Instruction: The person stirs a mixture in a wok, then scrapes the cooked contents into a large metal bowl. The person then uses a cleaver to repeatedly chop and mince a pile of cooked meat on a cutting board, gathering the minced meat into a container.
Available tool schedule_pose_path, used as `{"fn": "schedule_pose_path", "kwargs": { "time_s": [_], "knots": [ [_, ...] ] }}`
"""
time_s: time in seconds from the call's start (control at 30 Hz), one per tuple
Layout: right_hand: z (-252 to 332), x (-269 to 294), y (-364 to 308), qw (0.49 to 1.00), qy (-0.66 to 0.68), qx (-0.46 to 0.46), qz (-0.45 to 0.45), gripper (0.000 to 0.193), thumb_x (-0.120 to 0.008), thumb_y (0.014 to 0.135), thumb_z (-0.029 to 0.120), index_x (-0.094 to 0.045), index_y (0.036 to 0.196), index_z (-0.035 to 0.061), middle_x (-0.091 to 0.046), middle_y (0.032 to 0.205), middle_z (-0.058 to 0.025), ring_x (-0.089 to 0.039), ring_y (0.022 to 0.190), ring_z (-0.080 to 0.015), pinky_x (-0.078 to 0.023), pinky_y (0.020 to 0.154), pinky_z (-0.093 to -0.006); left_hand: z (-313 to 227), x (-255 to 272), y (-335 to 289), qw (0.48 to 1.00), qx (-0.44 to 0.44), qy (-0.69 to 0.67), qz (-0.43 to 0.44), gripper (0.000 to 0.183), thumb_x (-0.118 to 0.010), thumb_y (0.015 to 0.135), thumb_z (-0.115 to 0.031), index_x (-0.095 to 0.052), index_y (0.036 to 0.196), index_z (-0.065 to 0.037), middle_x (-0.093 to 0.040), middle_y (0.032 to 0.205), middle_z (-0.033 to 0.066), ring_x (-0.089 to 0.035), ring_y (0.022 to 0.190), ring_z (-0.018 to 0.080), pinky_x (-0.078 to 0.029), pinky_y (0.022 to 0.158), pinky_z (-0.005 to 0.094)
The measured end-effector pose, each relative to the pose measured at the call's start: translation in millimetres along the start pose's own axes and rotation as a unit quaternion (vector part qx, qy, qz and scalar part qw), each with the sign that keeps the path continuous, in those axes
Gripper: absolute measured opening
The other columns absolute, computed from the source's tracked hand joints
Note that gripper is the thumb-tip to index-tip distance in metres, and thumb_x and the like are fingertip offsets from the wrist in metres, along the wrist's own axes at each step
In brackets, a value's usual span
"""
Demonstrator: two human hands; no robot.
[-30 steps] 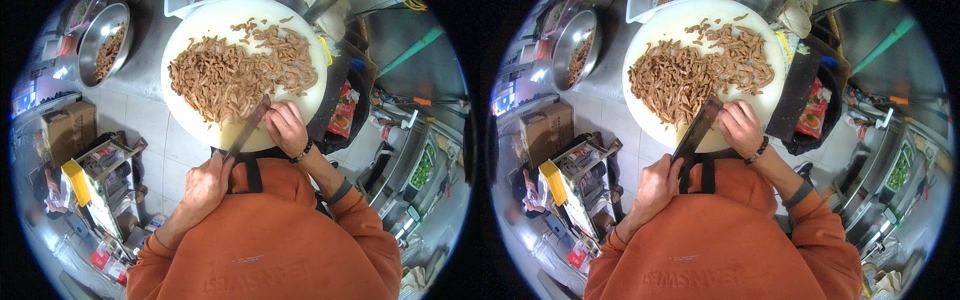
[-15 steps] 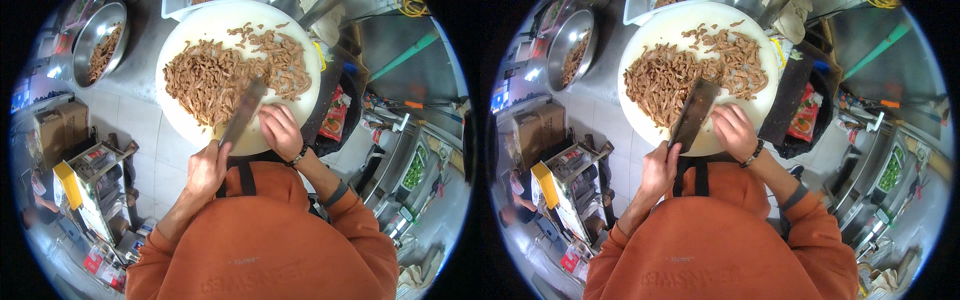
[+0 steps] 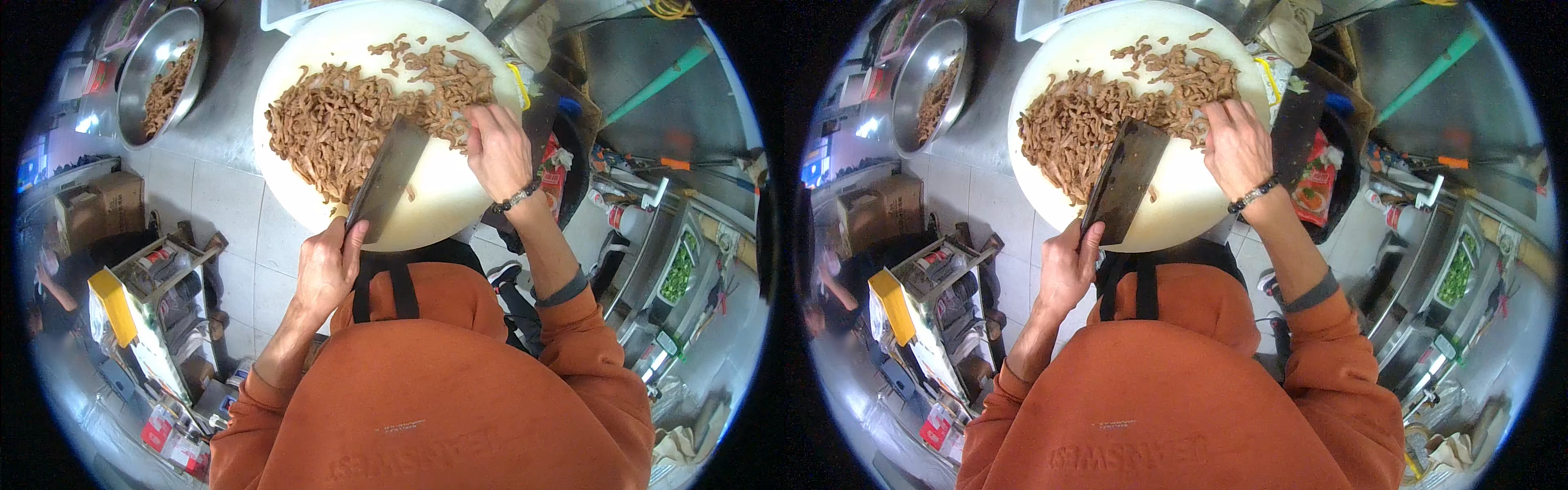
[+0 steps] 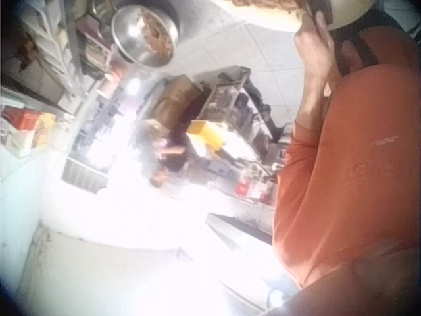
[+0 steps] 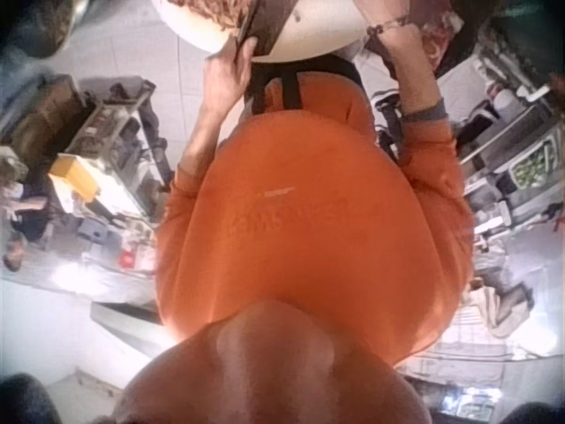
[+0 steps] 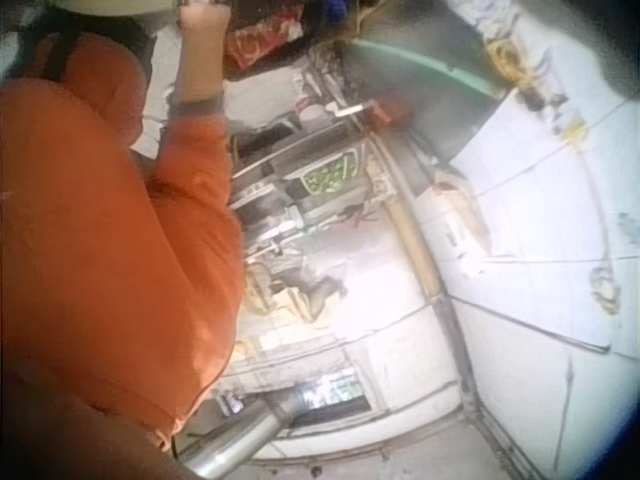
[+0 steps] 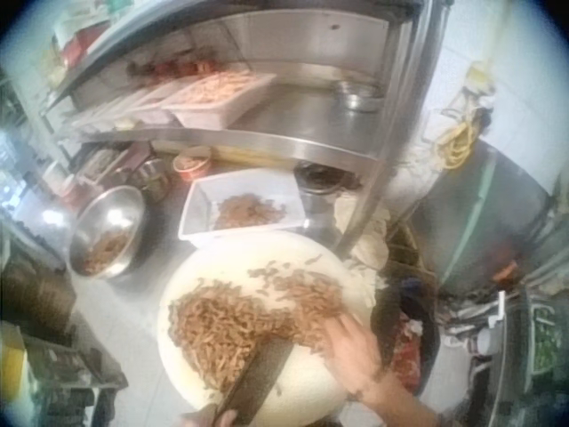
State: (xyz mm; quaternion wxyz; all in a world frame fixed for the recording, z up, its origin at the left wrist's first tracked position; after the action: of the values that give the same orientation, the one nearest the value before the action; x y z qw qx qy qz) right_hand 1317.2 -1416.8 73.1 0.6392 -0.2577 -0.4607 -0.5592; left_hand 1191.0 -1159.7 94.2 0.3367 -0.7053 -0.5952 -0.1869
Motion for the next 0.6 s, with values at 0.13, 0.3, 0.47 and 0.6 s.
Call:
{"fn": "schedule_pose_path", "kwargs": {
  "time_s": [0.13,0.3,0.47,0.6],
  "knots": [
    [2,2,-14,0.998,0.044,-0.027,-0.047,0.024,-0.068,0.087,-0.001,-0.071,0.111,0.0044,-0.065,0.107,-0.0153,-0.068,0.100,-0.0399,-0.058,0.086,-0.0496,-13,4,-6,0.999,-0.029,0.031,-0.011,0.036,-0.068,0.109,-0.020,-0.055,0.082,0.000,-0.062,0.065,0.0219,-0.063,0.056,0.0434,-0.048,0.050,0.0468],
    [-2,-2,-3,0.998,0.033,-0.012,-0.056,0.027,-0.065,0.092,0.000,-0.065,0.119,0.0063,-0.066,0.109,-0.0157,-0.069,0.102,-0.0411,-0.058,0.086,-0.0506,-19,5,-17,0.999,-0.007,0.034,0.022,0.036,-0.068,0.109,-0.020,-0.055,0.082,0.000,-0.062,0.066,0.0222,-0.064,0.057,0.0443,-0.048,0.051,0.0476],
    [-8,-7,9,0.999,0.010,-0.026,0.026,0.021,-0.066,0.092,0.002,-0.065,0.113,0.0044,-0.066,0.105,-0.0189,-0.070,0.097,-0.0429,-0.059,0.082,-0.0521,-16,2,-11,0.997,-0.057,0.038,0.040,0.037,-0.068,0.109,-0.020,-0.054,0.081,0.000,-0.059,0.062,0.0219,-0.061,0.053,0.0442,-0.047,0.049,0.0471],
    [-3,-5,13,1.000,0.011,-0.016,0.021,0.016,-0.068,0.093,0.005,-0.066,0.109,0.0043,-0.067,0.103,-0.0196,-0.071,0.091,-0.0438,-0.059,0.078,-0.0535,0,0,-2,1.000,-0.007,0.001,0.010,0.037,-0.067,0.109,-0.020,-0.054,0.081,0.000,-0.056,0.058,0.0220,-0.059,0.051,0.0442,-0.046,0.047,0.0466]
  ]
}}
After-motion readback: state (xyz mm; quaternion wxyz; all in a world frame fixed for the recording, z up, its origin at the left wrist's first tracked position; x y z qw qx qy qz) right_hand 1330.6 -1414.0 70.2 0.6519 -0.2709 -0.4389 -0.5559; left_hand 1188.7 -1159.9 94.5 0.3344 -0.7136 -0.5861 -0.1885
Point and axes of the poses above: each hand's wrist, its own y-axis towards the middle knuckle, its own x-axis out of the back of the hand, z = x × y, the point moved 7 cm from there along y, towards the middle knuckle
